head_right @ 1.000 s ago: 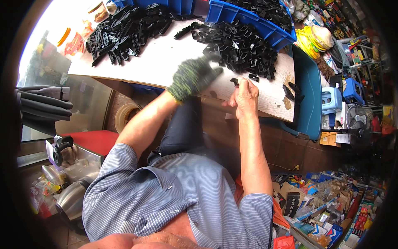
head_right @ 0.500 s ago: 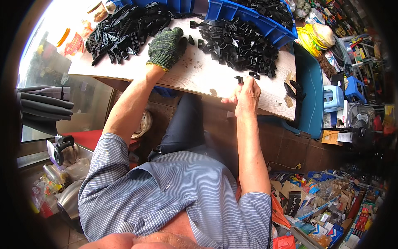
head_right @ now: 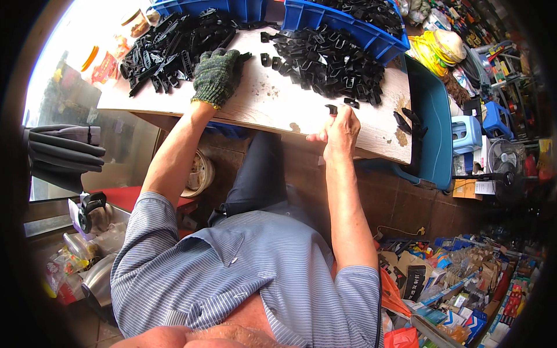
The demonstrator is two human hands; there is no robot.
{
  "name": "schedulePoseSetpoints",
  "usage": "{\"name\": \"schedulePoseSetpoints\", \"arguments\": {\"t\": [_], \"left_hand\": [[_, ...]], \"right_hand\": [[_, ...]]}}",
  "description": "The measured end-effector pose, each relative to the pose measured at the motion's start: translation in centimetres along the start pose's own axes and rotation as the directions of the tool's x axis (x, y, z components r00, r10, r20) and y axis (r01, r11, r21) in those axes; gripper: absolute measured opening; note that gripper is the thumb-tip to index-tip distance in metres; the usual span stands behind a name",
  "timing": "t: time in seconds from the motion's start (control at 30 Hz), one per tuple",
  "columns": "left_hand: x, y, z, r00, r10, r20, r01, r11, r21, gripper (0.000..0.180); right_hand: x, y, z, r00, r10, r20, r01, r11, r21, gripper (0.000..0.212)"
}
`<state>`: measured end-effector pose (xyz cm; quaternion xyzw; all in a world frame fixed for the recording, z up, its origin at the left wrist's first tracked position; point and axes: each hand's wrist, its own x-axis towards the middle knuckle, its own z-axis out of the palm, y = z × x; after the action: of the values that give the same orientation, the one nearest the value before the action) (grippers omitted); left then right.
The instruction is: The person assembles plastic components by hand, repeatedly picking up plastic pieces from piles on the table, pressing them together, and placing the assembled pieces aside.
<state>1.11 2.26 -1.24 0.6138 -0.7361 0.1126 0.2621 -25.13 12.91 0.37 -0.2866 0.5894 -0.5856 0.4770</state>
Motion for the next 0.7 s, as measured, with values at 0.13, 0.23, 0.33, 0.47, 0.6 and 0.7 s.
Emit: {"name": "schedulePoseSetpoints", "arguments": {"t": [0.13,0.23,0.33,0.47,0.6,0.7], "left_hand": [[-0.9,0.0,0.1,1.0,-0.004,-0.028,0.005,0.999,0.038,0.021],[-1.5,0.2,0.2,0.997,0.007,-0.078,0.0,0.996,0.088,0.021],[-2.0,3.3,-2.2,0.993,0.004,0.121,0.034,0.951,-0.308,0.014],[-5.4,7.6,-1.9,0.998,0.03,0.061,0.038,0.499,-0.866,0.02],[-6.7,11.7,-1.7,0.971,0.188,0.149,0.081,0.327,-0.942,0.019],[-6.4,13.5,-1.3,0.968,0.215,0.13,0.047,0.352,-0.935,0.018]], "right_hand": [[-0.1,0.2,-0.1,0.999,0.007,-0.031,-0.005,0.998,0.063,0.038],[0.0,0.5,-0.3,1.0,0.005,-0.022,-0.002,0.992,0.127,0.031],[0.0,0.5,-0.2,0.998,0.005,-0.061,0.004,0.99,0.143,0.032],[-0.2,0.5,0.3,0.995,-0.022,-0.093,0.031,0.995,0.095,0.039],[-0.6,0.6,-0.1,0.995,-0.029,-0.101,0.042,0.991,0.127,0.033],[1.0,2.5,-1.0,0.972,-0.118,-0.202,0.136,0.988,0.078,0.032]]}}
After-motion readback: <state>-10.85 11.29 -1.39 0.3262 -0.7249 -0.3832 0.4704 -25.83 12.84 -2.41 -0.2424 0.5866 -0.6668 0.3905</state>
